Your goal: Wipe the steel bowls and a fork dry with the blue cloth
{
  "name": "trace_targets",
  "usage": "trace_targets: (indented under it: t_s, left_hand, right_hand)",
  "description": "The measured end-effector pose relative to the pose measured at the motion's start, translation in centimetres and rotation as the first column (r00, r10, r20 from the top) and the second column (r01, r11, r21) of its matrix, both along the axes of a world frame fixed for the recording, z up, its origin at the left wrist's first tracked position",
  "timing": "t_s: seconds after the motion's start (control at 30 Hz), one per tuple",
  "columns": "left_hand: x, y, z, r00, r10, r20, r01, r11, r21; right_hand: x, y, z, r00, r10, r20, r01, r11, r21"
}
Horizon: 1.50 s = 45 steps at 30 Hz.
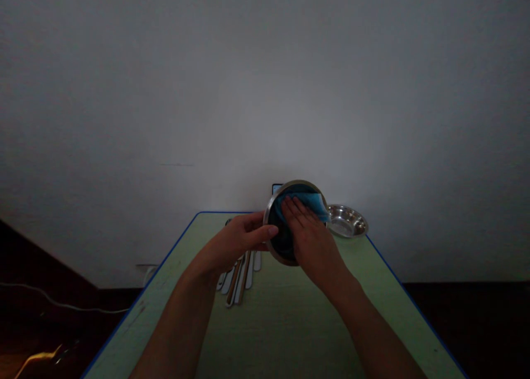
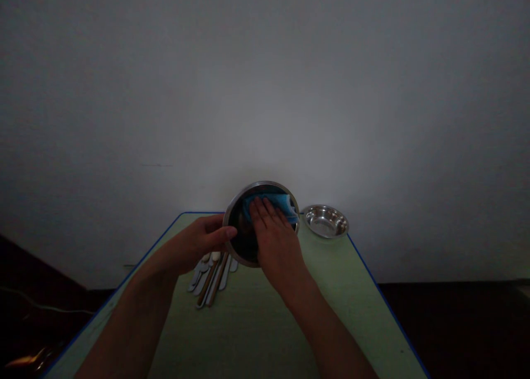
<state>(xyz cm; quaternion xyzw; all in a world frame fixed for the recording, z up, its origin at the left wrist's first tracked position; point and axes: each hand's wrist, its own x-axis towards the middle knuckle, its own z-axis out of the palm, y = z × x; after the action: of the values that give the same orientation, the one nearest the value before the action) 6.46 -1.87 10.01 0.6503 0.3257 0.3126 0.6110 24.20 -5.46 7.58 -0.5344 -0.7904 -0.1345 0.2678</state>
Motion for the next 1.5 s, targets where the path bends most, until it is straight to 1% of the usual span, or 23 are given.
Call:
trace_targets:
  t_s: [0.33,0.6,0.73,0.9,1.1,1.5]
  left_hand:
    - [-0.09,0.14,-0.03,0.999,-0.030,0.020,0.030,0.999,0.011]
    - [0.17,-0.08,0.48,0.999,-0.028,0.044,0.028,1.000,0.004]
    - [0.22,-0.20,0.67,0.999,-0.013,0.030,0.012,1.000,0.010]
    - [0.33,-0.31,0.85,0.999,0.036,-0.003,-0.036,0.999,0.030]
    - [0.33,-0.27,0.85,0.999,0.023,0.027,-0.023,1.000,0.017]
    - [0.33,-0.44,0.76,0.998,0.048,0.043,-0.048,0.999,-0.004]
  right_hand:
    - [-0.01,-0.07,0.15,0.997,-0.065,0.046,0.065,0.998,-0.001]
    - [-0.03,-0.16,0.20,0.991,-0.120,0.057,0.121,0.992,-0.025]
    - [-0.07,-0.25,0.32,0.990,-0.128,0.051,0.130,0.990,-0.045]
    - [-0.20,-0.48,0.56,0.986,-0.164,0.029,0.165,0.984,-0.067]
    - [-0.24,-0.59,0.59,0.982,-0.185,0.030,0.187,0.981,-0.058]
    - [-0.27,-0.90,0.79,0.980,-0.199,0.020,0.200,0.974,-0.106]
